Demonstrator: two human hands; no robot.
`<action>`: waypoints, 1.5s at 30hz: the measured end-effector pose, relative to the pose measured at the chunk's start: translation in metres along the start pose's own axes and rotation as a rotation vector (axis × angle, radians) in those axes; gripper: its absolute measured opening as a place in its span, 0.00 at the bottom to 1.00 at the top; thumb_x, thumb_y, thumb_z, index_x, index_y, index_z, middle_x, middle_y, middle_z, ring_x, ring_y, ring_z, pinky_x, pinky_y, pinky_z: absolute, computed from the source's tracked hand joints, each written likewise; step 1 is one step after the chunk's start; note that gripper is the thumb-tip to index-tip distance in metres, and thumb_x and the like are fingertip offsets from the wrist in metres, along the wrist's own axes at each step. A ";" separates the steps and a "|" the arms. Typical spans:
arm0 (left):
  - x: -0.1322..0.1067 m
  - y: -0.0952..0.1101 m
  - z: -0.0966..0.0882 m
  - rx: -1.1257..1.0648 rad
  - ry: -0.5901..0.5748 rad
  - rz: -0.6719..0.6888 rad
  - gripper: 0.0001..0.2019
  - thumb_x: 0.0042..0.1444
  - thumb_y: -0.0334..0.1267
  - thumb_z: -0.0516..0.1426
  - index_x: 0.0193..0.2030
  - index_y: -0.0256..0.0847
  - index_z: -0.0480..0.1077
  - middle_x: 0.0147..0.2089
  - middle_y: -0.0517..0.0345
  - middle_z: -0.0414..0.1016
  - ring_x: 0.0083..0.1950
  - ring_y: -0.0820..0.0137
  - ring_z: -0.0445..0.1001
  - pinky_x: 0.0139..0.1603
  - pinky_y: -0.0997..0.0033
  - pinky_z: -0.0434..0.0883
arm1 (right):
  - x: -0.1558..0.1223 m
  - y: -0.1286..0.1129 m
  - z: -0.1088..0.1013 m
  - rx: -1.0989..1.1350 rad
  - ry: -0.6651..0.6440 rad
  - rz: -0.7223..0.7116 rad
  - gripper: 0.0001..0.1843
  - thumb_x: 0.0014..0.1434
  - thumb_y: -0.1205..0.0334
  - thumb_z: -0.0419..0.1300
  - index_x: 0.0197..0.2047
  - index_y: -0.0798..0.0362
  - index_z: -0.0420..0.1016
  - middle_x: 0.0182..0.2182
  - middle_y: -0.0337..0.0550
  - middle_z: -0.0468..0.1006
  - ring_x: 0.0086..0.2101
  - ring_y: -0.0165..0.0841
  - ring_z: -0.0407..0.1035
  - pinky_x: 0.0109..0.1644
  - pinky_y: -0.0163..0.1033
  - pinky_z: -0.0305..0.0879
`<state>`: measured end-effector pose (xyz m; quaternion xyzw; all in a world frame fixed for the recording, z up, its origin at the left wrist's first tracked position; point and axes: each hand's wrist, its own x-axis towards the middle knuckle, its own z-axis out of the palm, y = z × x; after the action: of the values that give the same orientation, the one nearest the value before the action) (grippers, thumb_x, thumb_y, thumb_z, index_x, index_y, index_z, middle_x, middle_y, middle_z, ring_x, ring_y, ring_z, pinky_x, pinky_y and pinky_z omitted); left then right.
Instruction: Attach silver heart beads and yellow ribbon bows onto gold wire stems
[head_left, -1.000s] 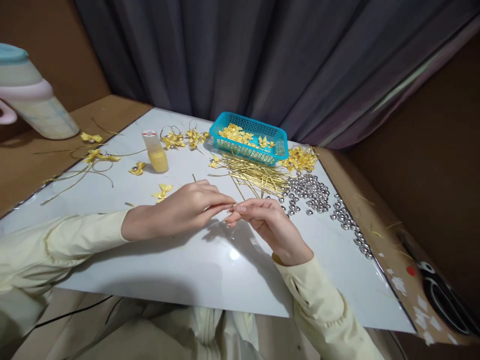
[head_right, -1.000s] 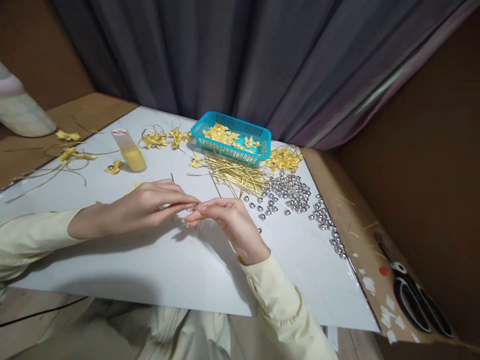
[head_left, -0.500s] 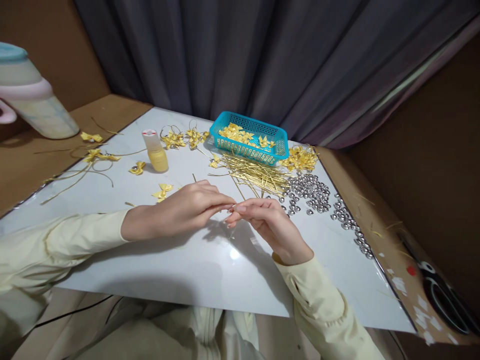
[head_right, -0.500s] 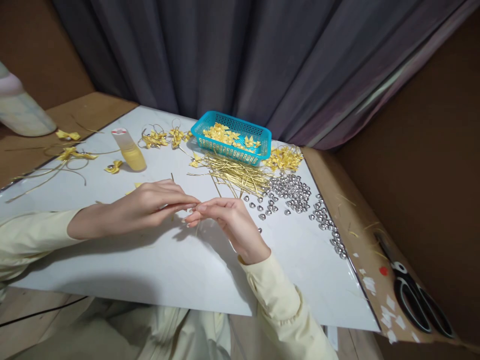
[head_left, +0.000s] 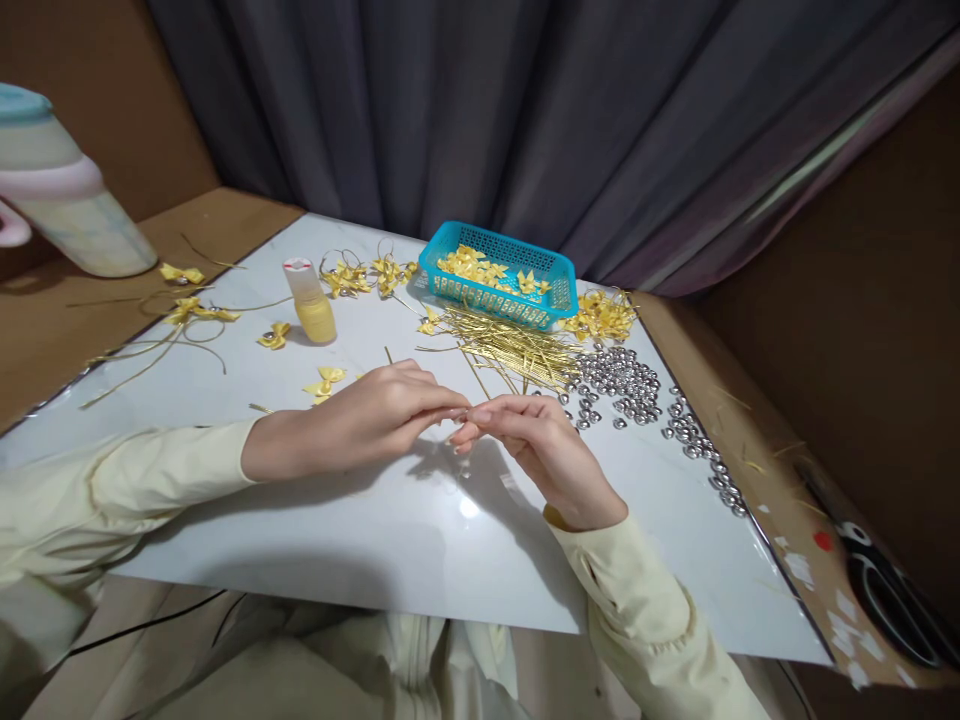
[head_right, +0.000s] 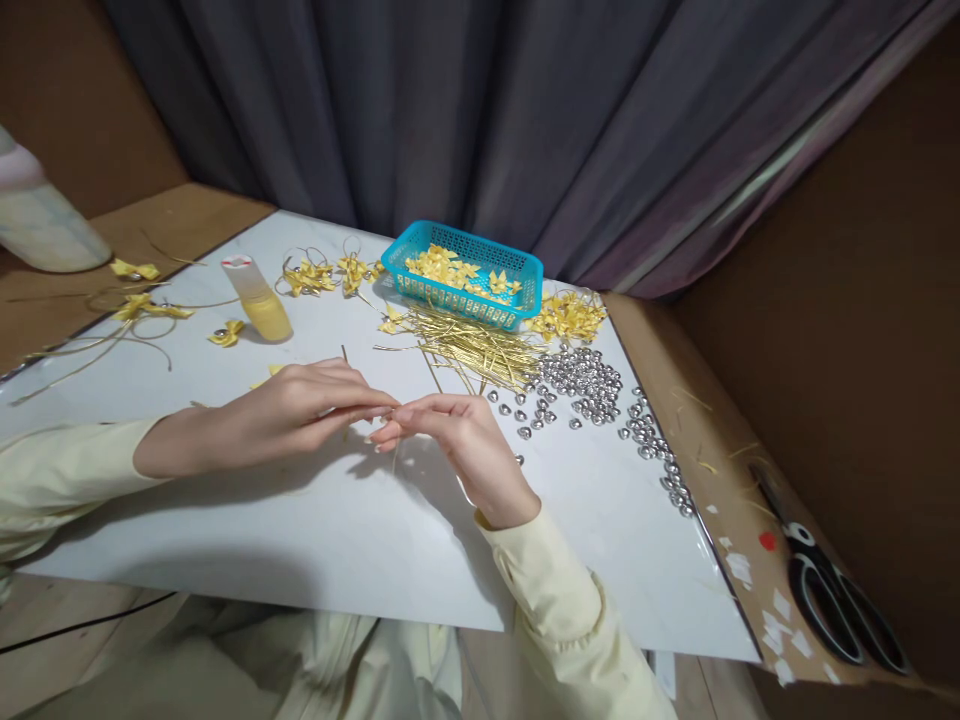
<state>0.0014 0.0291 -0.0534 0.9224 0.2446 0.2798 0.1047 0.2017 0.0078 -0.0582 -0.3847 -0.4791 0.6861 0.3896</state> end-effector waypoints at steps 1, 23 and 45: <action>0.000 0.000 0.000 -0.001 0.001 0.002 0.15 0.66 0.31 0.47 0.42 0.38 0.76 0.36 0.55 0.82 0.35 0.70 0.77 0.39 0.72 0.68 | 0.000 0.000 0.000 -0.011 0.000 -0.006 0.07 0.53 0.66 0.64 0.26 0.55 0.83 0.27 0.44 0.83 0.30 0.33 0.76 0.46 0.40 0.68; 0.000 -0.001 0.000 -0.016 -0.046 -0.036 0.14 0.65 0.30 0.48 0.41 0.38 0.76 0.36 0.55 0.82 0.36 0.69 0.76 0.39 0.72 0.68 | -0.004 0.001 0.001 -0.126 0.030 -0.071 0.07 0.56 0.63 0.63 0.30 0.56 0.82 0.28 0.46 0.83 0.31 0.34 0.76 0.45 0.43 0.68; 0.001 0.000 -0.002 -0.002 -0.059 -0.022 0.15 0.65 0.29 0.47 0.39 0.38 0.76 0.36 0.55 0.81 0.34 0.69 0.76 0.37 0.72 0.67 | -0.006 -0.003 0.005 -0.240 0.082 -0.062 0.07 0.55 0.62 0.64 0.31 0.55 0.82 0.28 0.45 0.83 0.31 0.34 0.76 0.44 0.41 0.69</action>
<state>0.0011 0.0300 -0.0511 0.9274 0.2513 0.2516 0.1159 0.2000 0.0018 -0.0532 -0.4415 -0.5531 0.5951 0.3809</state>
